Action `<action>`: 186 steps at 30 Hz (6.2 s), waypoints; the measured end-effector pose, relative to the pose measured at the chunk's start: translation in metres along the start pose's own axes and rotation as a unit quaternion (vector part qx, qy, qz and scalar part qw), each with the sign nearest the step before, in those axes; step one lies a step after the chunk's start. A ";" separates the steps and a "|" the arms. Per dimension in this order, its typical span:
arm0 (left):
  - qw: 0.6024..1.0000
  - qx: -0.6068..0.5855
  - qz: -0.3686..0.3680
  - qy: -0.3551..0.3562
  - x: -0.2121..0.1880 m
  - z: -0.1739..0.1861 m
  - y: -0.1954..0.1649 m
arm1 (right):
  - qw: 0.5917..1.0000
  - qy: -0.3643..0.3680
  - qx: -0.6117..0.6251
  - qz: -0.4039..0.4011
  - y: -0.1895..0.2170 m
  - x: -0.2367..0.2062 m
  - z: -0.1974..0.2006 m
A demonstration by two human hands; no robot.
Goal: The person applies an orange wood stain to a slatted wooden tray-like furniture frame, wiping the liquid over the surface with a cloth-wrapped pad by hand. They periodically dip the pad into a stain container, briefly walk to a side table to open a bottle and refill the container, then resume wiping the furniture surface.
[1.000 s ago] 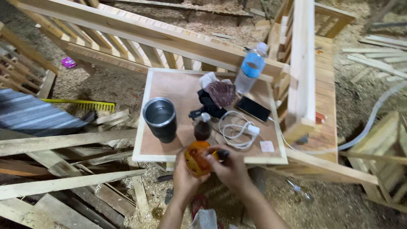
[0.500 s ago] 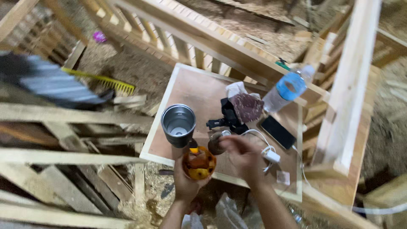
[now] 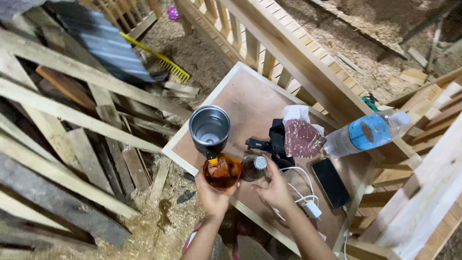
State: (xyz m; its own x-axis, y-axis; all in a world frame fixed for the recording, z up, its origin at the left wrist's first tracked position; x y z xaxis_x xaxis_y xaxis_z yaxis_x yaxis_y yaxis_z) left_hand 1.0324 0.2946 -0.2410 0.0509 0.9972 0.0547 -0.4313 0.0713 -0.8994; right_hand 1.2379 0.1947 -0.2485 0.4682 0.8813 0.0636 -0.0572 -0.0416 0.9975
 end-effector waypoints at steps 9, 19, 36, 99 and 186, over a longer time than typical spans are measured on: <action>0.991 0.134 -0.013 -0.022 -0.002 0.026 -0.001 | 1.000 -0.016 0.018 -0.019 -0.016 0.023 -0.022; 0.932 0.170 -0.319 -0.015 -0.038 0.022 -0.123 | 0.999 -0.007 -0.011 -0.051 -0.004 0.009 0.005; 0.930 0.139 -0.265 0.211 -0.008 -0.005 -0.140 | 0.996 0.052 -0.073 -0.018 0.045 0.010 0.004; 0.935 0.172 -0.249 0.185 0.007 -0.030 -0.149 | 0.998 0.058 0.036 0.015 -0.002 0.033 0.005; 0.980 0.088 -0.129 0.120 0.025 -0.026 -0.120 | 0.976 0.157 0.130 -0.080 0.012 0.015 0.042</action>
State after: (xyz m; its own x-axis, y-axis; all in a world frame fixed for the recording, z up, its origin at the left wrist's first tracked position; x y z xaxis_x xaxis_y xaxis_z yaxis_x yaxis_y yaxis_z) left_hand 1.1086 0.3103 -0.1430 0.3800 0.9130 0.1483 -0.5240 0.3447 -0.7789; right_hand 1.2816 0.1873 -0.2341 0.1580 0.9852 -0.0660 0.2392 0.0267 0.9706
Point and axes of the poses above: each hand's wrist, its own x-axis towards the middle knuckle, its own z-axis out of the back of the hand, y = z × x, the point moved 9 cm from there along x, towards the middle knuckle, and after that the axes turned 15 degrees about x, right-handed, at the moved point
